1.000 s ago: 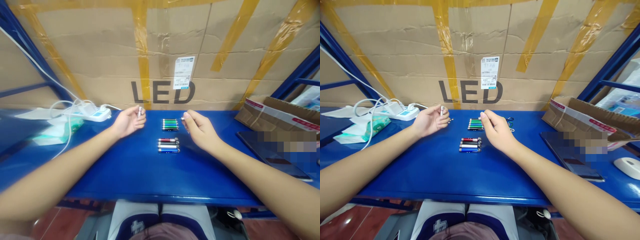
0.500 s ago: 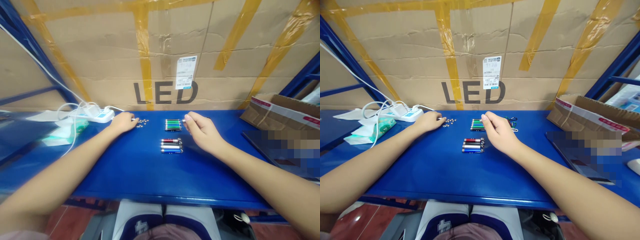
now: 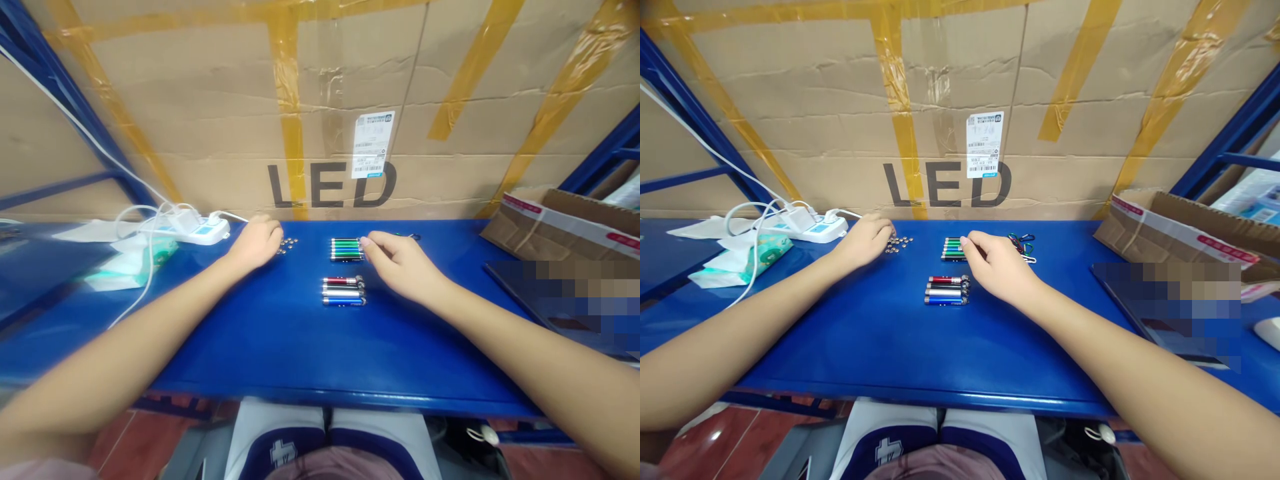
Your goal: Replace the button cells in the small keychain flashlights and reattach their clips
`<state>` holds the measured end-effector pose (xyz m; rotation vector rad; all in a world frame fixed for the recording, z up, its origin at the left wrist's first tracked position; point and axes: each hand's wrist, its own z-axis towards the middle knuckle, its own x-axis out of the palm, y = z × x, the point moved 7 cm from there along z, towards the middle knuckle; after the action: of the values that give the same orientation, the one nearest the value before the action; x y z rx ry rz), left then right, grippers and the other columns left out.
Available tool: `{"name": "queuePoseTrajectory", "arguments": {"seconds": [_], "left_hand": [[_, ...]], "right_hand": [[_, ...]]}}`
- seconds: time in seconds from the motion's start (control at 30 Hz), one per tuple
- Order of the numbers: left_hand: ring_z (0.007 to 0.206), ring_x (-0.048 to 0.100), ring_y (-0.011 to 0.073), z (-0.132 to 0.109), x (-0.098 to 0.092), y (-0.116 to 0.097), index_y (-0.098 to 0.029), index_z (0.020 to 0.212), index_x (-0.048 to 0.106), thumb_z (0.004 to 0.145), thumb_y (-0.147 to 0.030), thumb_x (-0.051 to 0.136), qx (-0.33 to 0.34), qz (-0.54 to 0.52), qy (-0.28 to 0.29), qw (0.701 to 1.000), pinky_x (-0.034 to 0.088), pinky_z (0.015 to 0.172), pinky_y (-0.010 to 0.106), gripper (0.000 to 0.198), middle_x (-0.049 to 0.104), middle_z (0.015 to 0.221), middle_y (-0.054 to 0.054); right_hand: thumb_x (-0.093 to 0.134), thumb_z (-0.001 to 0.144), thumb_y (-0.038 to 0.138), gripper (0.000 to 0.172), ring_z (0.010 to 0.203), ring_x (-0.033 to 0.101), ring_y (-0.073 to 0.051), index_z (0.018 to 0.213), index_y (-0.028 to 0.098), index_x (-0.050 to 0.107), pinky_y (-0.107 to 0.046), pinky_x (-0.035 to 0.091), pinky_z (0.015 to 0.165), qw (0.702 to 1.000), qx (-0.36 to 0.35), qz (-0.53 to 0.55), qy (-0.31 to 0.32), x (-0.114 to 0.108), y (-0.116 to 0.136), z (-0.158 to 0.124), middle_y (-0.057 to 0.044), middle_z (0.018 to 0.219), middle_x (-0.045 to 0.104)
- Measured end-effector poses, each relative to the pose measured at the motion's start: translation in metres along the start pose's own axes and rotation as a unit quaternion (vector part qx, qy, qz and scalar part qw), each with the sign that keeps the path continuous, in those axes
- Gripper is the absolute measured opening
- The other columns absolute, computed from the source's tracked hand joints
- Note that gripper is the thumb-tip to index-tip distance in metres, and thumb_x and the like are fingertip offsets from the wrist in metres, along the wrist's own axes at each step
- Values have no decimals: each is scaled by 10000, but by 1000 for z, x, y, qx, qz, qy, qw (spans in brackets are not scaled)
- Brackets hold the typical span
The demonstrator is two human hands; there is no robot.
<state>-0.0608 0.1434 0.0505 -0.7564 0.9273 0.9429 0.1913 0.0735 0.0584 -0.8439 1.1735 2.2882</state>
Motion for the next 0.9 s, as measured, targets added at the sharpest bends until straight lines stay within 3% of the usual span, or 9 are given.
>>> {"name": "queuePoseTrajectory", "arguments": {"seconds": [0.13,0.23,0.33,0.47,0.6,0.9], "left_hand": [[1006,624,220,-9,16,-30,-188,866,705,915,-215,355,-27,-220,49,974,483,990,406,354,699,1006,48],[968,644,203,-19,27,-59,-197,969,714,937,-250,435,-13,-300,83,950,520,929,393,286,693,1084,53],[912,671,190,-26,34,-78,-184,1075,706,963,-318,482,2,-376,88,922,553,884,391,284,691,1119,83],[1010,666,212,-27,37,-83,-185,1046,720,930,-307,582,3,-369,46,928,532,964,430,218,709,1100,83],[1018,676,207,-28,40,-84,-181,1042,708,913,-278,603,2,-365,59,929,550,962,422,193,709,1098,77],[1058,651,202,-33,31,-102,-194,1050,707,892,-110,518,115,-331,88,932,538,963,373,260,687,1120,71]], "right_hand": [[409,998,324,377,627,526,-164,638,213,434,-287,341,609,985,77,-101,113,14,-17,2,-18,661,590],[411,989,287,347,719,611,-198,676,203,535,-294,384,661,964,98,-153,192,25,-26,0,-75,794,697],[414,982,302,339,764,654,-221,729,194,612,-302,405,677,950,107,-195,218,29,-31,-2,-113,894,738],[377,986,324,379,819,681,-242,808,190,682,-312,423,693,942,109,-235,212,31,-32,-2,-125,969,755],[364,983,342,396,861,693,-268,863,189,709,-325,436,699,933,105,-270,213,32,-31,-2,-128,1007,761],[382,986,368,389,838,687,-247,864,189,704,-308,417,663,928,97,-287,217,32,-29,-3,-115,1000,759]]}}
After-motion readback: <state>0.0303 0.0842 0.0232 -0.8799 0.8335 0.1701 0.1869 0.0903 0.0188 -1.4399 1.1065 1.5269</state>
